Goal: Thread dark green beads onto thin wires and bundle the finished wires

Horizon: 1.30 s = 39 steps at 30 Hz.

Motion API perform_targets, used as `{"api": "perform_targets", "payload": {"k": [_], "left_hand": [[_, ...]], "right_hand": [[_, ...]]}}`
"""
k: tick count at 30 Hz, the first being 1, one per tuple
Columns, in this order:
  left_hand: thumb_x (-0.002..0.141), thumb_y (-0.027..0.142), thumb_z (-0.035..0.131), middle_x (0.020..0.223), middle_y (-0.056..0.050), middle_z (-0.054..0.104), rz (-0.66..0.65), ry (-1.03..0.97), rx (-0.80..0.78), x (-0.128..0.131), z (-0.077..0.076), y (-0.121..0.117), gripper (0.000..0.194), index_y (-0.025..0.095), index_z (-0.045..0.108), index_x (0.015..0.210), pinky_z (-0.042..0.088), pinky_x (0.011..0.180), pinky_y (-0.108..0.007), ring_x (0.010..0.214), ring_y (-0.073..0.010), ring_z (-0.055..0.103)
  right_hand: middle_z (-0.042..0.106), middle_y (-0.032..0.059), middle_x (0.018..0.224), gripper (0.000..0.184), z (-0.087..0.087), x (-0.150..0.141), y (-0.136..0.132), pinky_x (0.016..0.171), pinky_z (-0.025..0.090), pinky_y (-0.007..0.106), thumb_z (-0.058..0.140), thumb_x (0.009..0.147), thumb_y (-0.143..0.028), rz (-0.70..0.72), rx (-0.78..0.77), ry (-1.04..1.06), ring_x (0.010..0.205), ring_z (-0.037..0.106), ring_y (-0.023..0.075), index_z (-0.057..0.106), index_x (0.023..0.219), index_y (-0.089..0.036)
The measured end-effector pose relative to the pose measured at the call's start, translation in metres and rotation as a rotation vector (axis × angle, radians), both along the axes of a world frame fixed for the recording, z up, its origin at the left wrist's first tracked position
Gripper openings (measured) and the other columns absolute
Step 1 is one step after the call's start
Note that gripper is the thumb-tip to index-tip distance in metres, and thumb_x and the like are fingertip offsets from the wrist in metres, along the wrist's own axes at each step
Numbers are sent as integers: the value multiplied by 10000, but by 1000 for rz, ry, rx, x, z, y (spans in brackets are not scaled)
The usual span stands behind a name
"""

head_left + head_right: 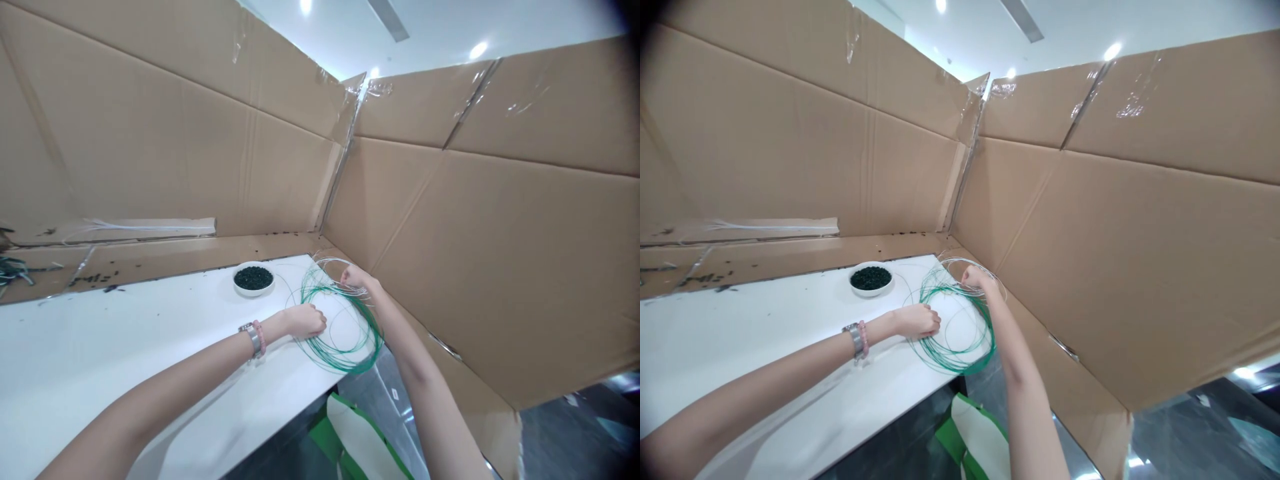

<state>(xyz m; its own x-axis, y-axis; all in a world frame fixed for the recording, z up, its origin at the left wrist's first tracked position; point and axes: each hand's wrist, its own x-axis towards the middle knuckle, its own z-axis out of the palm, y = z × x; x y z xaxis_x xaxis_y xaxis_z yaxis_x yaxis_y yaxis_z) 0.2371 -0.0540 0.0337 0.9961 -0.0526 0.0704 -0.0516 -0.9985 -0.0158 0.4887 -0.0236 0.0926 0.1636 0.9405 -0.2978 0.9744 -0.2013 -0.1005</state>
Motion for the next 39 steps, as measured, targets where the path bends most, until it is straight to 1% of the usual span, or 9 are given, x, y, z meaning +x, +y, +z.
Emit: {"api": "perform_targets", "payload": {"k": [9,13,16,26,31,33,35,37,39], "left_hand": [[940,306,555,1054,-75,644,25,-82,19,-3,23,6,234,133,615,1085,562,809,-356,907,-162,635],[940,302,554,1032,-70,643,55,-140,27,-5,34,8,229,130,612,1080,563,791,-346,891,-159,635],[942,301,552,1011,-65,645,48,-154,30,-5,36,6,224,129,613,1071,563,777,-338,868,-152,634],[943,304,549,1010,-66,649,39,-107,-30,-5,35,1,217,132,620,1054,562,790,-342,872,-152,635],[941,316,553,1041,-73,645,80,-92,-135,-7,39,-1,242,130,614,1083,561,803,-356,897,-162,636],[943,322,549,1037,-73,645,110,-112,-204,-8,43,-1,247,131,612,1087,563,793,-350,886,-159,636],[946,326,543,1032,-72,644,147,-151,-287,-7,50,2,253,131,609,1092,563,783,-344,874,-155,636],[946,332,542,1042,-75,641,188,-211,-377,-4,61,6,267,131,602,1110,563,781,-345,877,-157,636],[943,338,546,1057,-78,637,234,-284,-467,4,79,13,282,129,595,1127,563,788,-353,892,-164,635]], "right_hand": [[607,78,1179,307,2,6,8,860,550,384,575,937,-352,24,-51,181,1008,621,197,592,1169,-152],[602,80,1190,308,3,5,10,870,547,390,573,938,-351,40,-78,197,1020,617,199,590,1175,-155],[602,80,1189,318,4,2,9,864,548,390,578,935,-353,47,-68,188,1018,618,203,587,1180,-150],[599,78,1199,301,14,-8,-1,888,539,395,566,941,-358,41,60,106,1034,611,204,595,1168,-163],[595,83,1206,298,19,-22,-7,893,537,398,563,944,-352,-3,212,193,1038,609,199,589,1177,-168],[599,84,1193,317,25,-27,-5,882,541,402,571,940,-353,-43,307,269,1028,615,201,581,1187,-155],[598,87,1187,337,39,-30,1,870,545,404,575,938,-354,-99,422,363,1020,619,201,567,1204,-148],[594,91,1194,349,63,-29,10,867,547,405,573,939,-355,-162,549,466,1020,618,199,556,1220,-149],[590,92,1204,349,96,-24,21,872,545,408,573,939,-354,-216,678,571,1028,615,201,556,1222,-152]]}}
